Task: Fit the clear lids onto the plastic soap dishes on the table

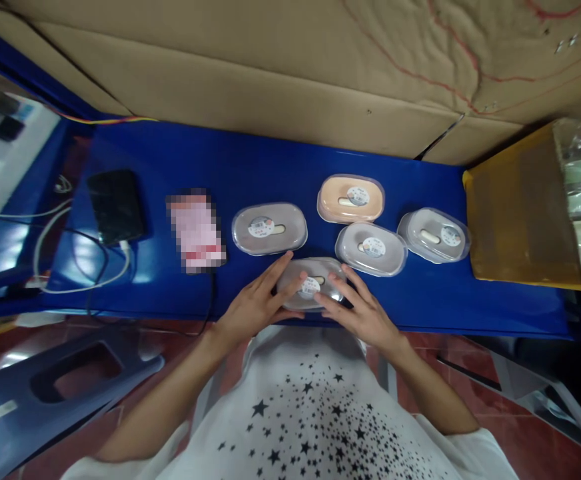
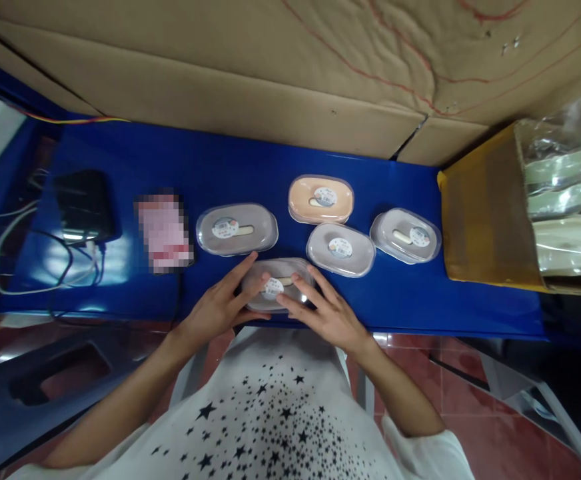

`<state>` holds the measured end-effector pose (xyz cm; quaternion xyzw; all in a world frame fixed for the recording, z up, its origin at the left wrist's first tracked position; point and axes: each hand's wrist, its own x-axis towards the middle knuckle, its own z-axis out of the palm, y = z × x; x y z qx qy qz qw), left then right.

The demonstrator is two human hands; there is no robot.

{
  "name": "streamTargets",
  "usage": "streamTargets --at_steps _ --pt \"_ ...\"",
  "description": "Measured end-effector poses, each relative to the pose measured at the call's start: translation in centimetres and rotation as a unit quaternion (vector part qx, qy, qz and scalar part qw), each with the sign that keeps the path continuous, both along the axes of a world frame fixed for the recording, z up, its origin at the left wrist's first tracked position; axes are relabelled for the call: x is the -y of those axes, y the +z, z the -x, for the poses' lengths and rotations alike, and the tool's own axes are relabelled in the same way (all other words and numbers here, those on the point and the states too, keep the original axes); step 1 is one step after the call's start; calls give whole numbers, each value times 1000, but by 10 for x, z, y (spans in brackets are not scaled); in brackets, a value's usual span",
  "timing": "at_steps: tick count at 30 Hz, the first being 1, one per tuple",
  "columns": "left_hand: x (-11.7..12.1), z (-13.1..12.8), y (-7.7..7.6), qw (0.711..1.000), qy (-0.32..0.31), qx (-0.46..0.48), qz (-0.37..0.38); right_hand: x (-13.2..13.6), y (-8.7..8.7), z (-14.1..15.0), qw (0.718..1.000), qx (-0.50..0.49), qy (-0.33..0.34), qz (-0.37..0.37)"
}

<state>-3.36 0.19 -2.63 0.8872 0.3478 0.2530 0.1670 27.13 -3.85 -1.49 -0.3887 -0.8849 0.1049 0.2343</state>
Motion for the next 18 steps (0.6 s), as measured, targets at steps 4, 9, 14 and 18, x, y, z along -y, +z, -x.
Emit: streamTargets --at_steps 4,9,14,18 --pt "-4 -3 -1 999 4 11 36 -7 -2 1 999 -16 -6 34" --pt "-5 -17 0 994 42 54 88 -8 -9 3 998 -40 -31 23" --pt "-5 -20 -5 993 31 70 84 -7 -16 4 999 -31 -38 -22" --pt "-6 -19 -9 993 25 67 91 -9 -22 4 997 -30 -43 -52"
